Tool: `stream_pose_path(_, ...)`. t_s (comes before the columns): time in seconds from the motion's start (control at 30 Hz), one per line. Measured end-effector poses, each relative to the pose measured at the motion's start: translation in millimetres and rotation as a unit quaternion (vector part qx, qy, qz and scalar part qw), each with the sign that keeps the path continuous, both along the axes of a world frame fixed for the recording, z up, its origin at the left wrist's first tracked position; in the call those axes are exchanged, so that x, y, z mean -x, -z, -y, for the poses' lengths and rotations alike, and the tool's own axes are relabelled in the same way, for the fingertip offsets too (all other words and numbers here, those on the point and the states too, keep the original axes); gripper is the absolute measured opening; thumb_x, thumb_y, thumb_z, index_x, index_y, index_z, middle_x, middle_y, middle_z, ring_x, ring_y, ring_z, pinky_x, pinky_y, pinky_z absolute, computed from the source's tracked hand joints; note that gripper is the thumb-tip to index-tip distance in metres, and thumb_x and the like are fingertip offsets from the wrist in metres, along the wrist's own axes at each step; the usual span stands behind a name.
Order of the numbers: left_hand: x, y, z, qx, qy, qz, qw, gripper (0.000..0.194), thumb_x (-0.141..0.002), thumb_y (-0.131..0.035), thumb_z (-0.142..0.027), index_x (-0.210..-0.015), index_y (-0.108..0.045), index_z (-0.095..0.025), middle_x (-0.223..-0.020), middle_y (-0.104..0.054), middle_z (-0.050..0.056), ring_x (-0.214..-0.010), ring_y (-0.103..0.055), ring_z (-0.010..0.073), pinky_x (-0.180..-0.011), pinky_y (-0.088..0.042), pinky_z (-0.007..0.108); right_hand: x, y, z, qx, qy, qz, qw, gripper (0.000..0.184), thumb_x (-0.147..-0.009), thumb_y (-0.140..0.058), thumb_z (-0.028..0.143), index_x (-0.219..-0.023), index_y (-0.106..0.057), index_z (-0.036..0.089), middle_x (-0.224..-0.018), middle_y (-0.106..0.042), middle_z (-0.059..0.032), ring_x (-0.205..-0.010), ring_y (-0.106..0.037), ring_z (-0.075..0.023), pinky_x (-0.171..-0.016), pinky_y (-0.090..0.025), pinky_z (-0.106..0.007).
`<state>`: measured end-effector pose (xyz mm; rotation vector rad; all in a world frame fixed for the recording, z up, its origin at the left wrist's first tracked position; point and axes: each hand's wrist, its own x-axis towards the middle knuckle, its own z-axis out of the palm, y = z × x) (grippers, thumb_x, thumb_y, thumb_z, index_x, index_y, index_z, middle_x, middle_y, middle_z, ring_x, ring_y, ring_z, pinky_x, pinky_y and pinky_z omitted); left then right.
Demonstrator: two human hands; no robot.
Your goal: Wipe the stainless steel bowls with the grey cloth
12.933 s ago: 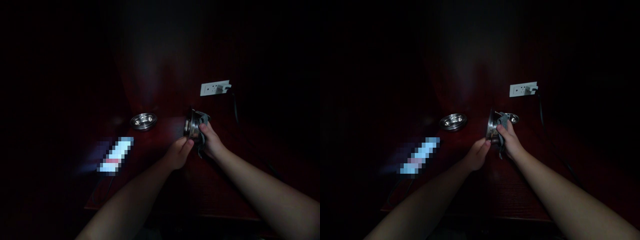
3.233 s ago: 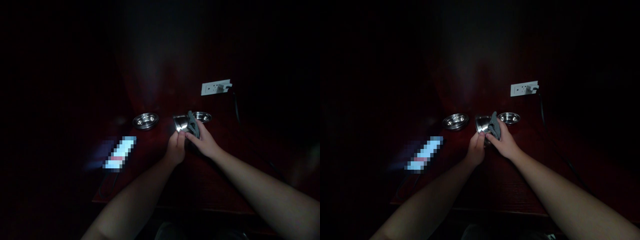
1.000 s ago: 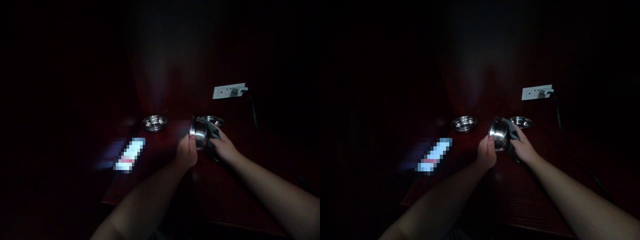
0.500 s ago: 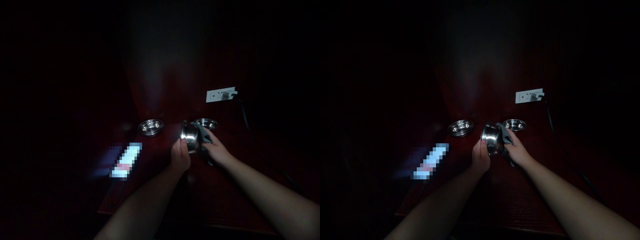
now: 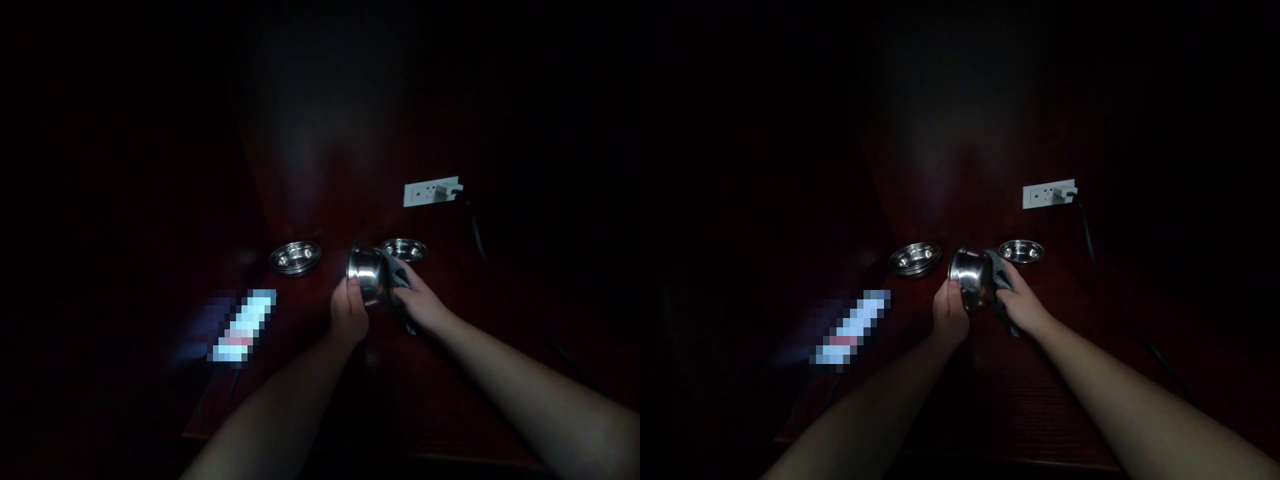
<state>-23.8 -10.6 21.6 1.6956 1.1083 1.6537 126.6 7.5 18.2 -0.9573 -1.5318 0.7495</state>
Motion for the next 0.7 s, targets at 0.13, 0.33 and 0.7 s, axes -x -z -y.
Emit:
stream_pose_path(0.13,0,0.2,-2,0.005,-0.017,0.002,1.0,0.042,-0.096,-0.028,-0.041,-0.08,-0.057,-0.016,-0.076,-0.065,0.006,-0.068,-0.059,0.0153,-0.063,-0.044,0.026,2,1.2,1,0.007,-0.014,-0.009,1.0,0.064,-0.073,-0.048,0.013,-0.133,-0.047,0.035,-0.13,-0.061,-0.0003,-0.123,-0.054,-0.0303,-0.092,-0.053,-0.051)
stream_pose_path(0.33,-1,-0.9,-3,0.008,0.019,0.023,1.0,0.042,-0.096,-0.027,-0.041,-0.091,-0.059,-0.015,-0.087,-0.068,0.008,-0.077,-0.064,0.0171,-0.071,-0.048,0.028,6,-0.8,5,0.022,-0.041,-0.048,0.998,0.061,-0.074,-0.051,0.015,-0.131,-0.048,0.035,-0.13,-0.06,-0.001,-0.123,-0.054,-0.0269,-0.104,-0.041,-0.053)
stream_pose_path(0.7,0,-3.5,-4,0.02,-0.008,0.024,0.999,0.038,-0.096,-0.03,-0.037,-0.105,-0.059,-0.015,-0.101,-0.069,0.01,-0.092,-0.064,0.0181,-0.083,-0.048,0.029,17,-2.7,22,-0.094,-0.074,0.06,0.991,0.069,-0.083,-0.046,0.015,-0.147,-0.026,0.031,-0.156,-0.026,-0.0033,-0.144,-0.021,-0.024,-0.118,-0.016,-0.051)
